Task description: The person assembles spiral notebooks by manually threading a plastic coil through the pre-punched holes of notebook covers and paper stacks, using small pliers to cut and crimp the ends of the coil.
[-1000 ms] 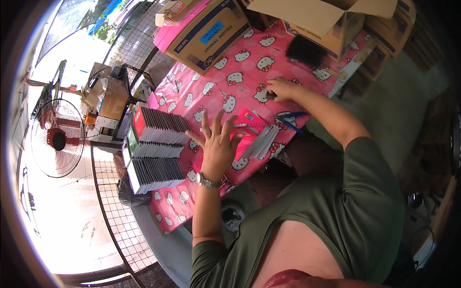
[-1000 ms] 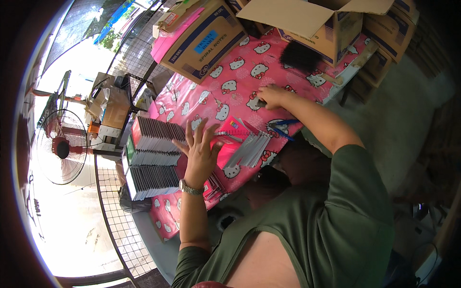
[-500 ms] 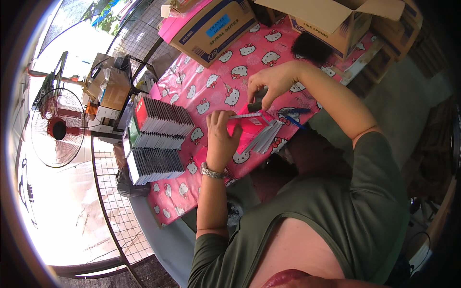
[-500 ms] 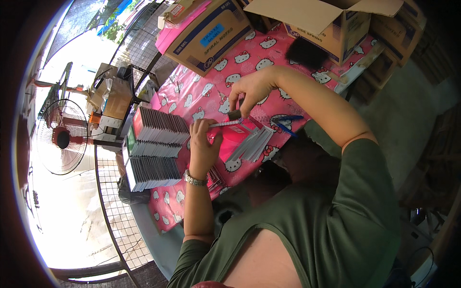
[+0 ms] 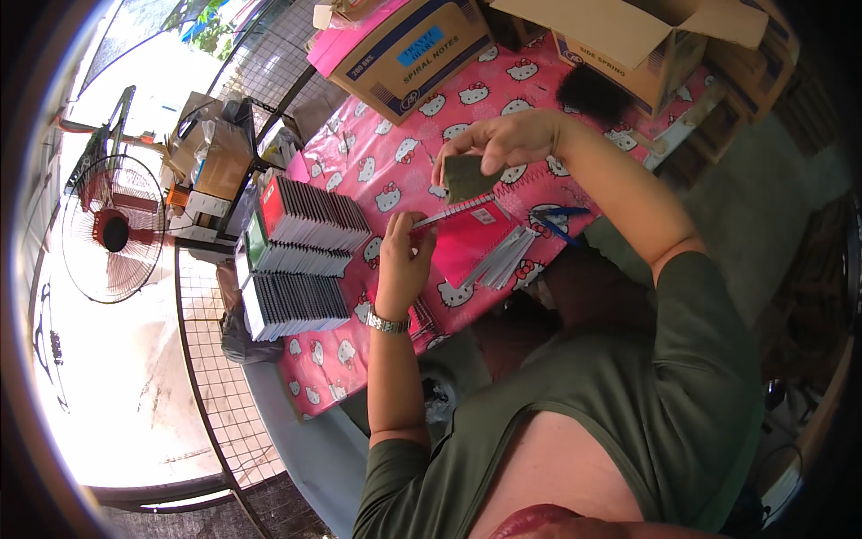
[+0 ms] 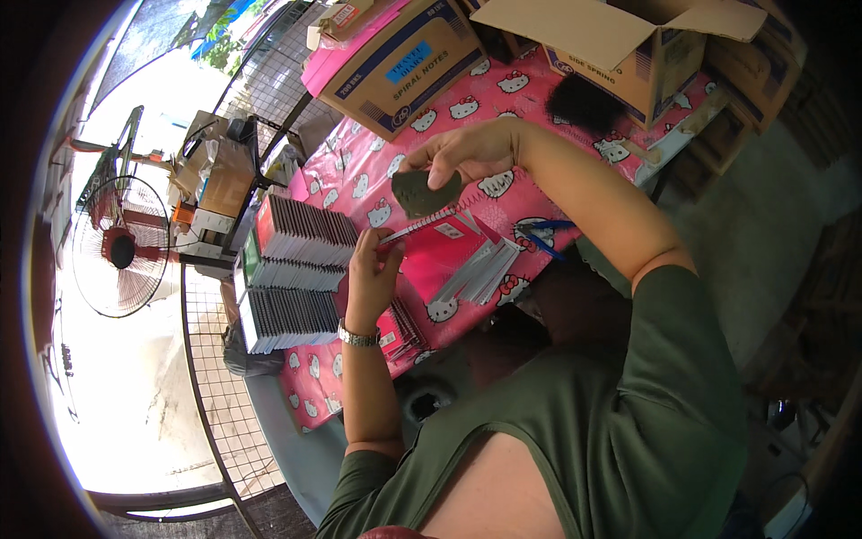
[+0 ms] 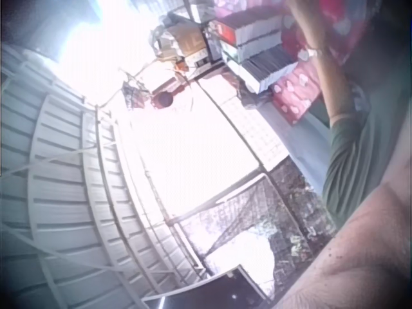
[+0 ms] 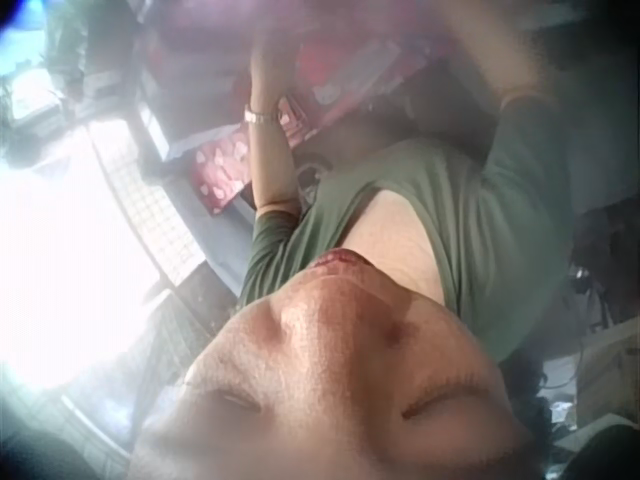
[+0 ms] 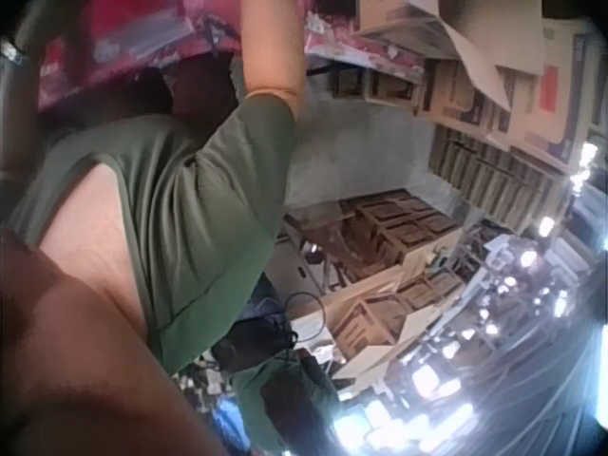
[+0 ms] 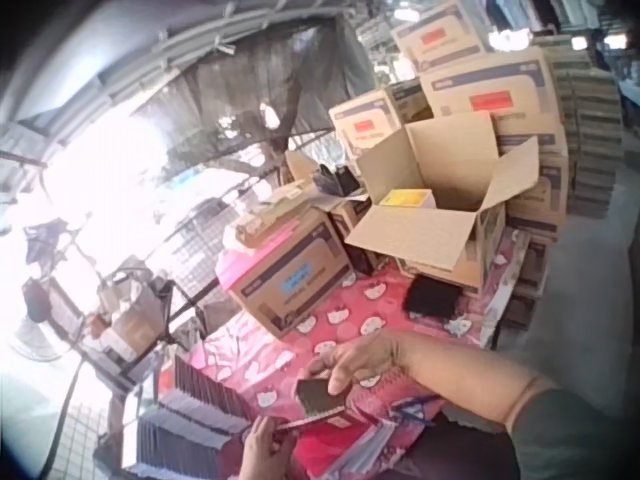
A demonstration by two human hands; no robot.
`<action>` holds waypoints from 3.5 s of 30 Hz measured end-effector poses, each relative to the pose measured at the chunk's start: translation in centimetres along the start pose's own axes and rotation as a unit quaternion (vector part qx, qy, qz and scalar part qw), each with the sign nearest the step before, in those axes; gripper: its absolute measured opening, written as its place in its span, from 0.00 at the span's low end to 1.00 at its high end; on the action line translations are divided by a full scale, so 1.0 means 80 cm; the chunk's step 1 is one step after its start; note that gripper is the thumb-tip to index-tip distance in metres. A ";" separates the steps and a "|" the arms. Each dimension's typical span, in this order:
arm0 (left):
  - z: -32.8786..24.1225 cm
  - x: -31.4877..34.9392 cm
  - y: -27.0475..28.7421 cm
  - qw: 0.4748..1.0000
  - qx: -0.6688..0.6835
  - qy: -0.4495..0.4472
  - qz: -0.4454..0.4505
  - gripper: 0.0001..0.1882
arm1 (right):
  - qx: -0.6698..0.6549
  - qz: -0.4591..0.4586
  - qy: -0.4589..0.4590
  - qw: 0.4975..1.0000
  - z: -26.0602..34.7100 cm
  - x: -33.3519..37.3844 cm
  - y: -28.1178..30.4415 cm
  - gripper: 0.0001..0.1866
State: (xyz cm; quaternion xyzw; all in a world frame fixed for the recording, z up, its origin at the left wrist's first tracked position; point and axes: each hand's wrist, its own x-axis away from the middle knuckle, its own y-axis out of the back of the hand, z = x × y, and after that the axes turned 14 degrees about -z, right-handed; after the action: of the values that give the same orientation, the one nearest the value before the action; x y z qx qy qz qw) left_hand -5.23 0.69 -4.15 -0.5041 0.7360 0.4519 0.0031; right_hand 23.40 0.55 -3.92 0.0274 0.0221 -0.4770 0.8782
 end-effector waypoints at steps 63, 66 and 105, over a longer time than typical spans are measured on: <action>0.005 0.028 -0.049 0.977 0.101 0.136 -0.132 0.12 | 0.560 -0.409 -0.079 0.716 -0.259 0.164 -0.127 0.32; 0.013 0.029 -0.051 0.961 0.148 0.194 -0.128 0.14 | 0.426 -0.532 -0.024 0.731 -0.253 0.159 -0.120 0.30; 0.007 0.059 -0.056 0.968 0.105 0.035 -0.227 0.11 | 0.309 -0.432 0.182 0.828 -0.023 0.087 -0.205 0.26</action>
State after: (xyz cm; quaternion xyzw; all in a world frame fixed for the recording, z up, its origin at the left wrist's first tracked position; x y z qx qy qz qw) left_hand -4.48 -2.80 -9.65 -0.6704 0.6455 0.3412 0.1326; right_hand 13.42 -14.05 -6.64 0.3710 0.0425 -0.7762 0.5081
